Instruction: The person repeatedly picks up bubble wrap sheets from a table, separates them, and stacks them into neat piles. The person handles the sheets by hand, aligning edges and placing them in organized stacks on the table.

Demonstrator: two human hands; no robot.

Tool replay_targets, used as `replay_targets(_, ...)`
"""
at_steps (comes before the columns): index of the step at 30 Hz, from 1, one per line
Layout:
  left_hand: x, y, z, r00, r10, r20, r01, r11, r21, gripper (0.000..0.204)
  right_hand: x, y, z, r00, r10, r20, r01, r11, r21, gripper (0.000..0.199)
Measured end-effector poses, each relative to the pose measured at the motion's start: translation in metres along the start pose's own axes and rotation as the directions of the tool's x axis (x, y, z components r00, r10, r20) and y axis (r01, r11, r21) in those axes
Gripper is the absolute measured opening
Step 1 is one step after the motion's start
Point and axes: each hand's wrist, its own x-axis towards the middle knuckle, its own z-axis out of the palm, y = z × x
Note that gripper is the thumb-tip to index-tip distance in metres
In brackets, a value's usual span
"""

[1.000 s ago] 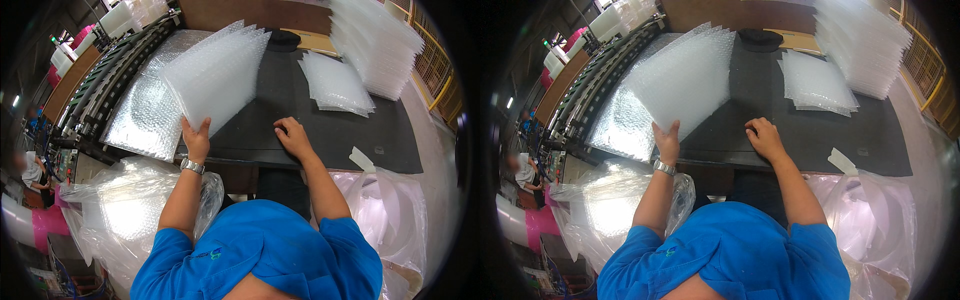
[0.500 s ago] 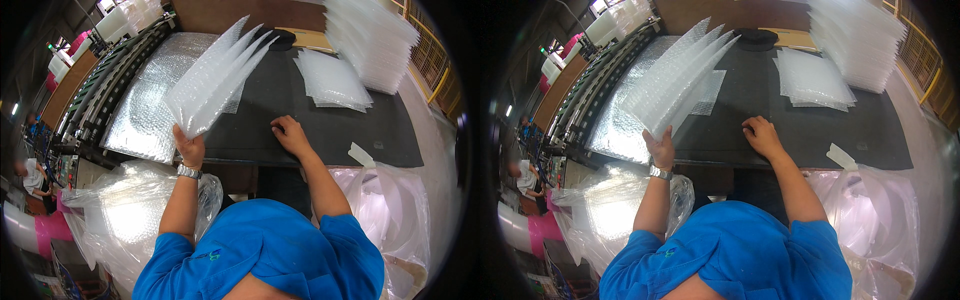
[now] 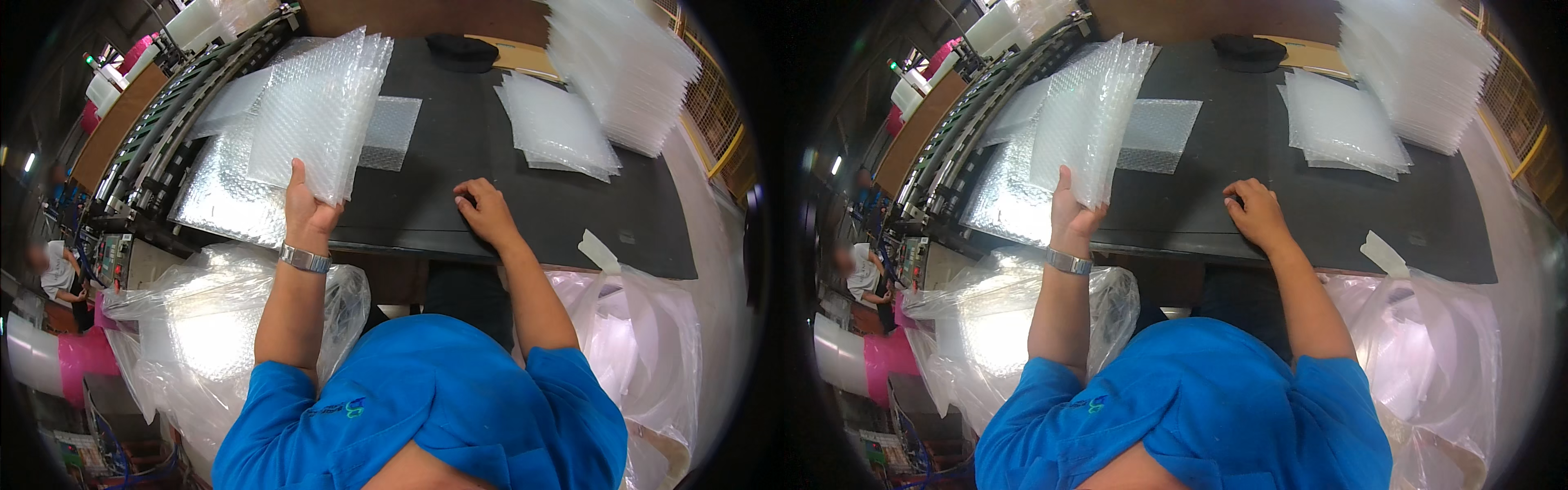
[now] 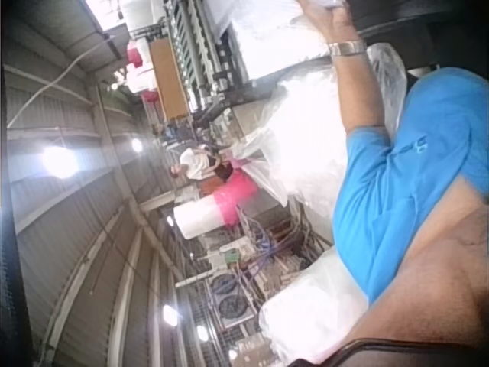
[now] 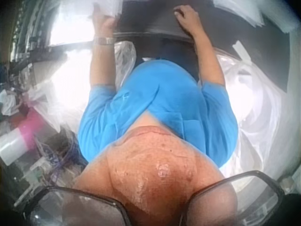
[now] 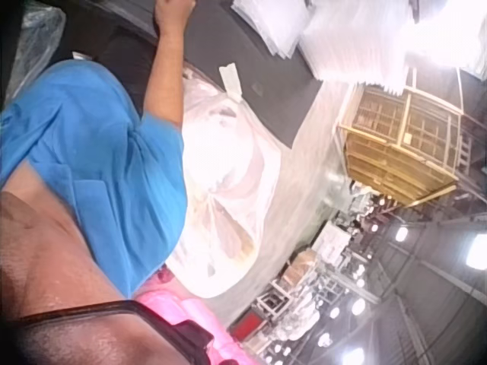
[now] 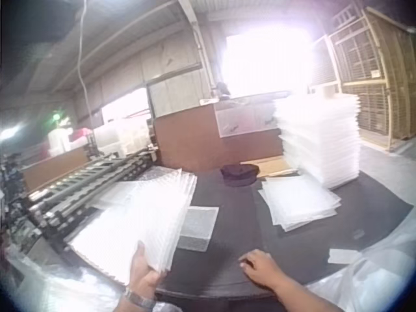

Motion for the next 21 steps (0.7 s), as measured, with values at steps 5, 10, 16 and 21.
replay_targets(5,-0.007,-0.006,0.008,1.000,-0.009,-0.014,0.009,0.999,-0.045,0.045,0.001,-0.001,-0.001,1.000,-0.006,0.013,0.006,1.000,-0.006,0.017)
replay_targets(10,-0.008,-0.009,0.010,1.000,-0.026,0.004,0.026,0.999,-0.041,0.045,0.000,0.001,-0.001,1.000,-0.012,0.011,0.012,1.000,-0.014,0.017)
replay_targets(16,-0.012,-0.010,0.011,0.998,-0.046,0.034,0.049,0.995,-0.092,0.045,0.000,-0.002,-0.002,1.000,-0.005,0.017,0.006,1.000,-0.024,0.016)
replay_targets(21,-0.014,-0.013,0.009,0.996,-0.069,0.059,0.076,0.991,-0.108,0.045,0.001,0.002,-0.001,0.999,0.032,0.006,-0.032,0.999,0.032,0.017)
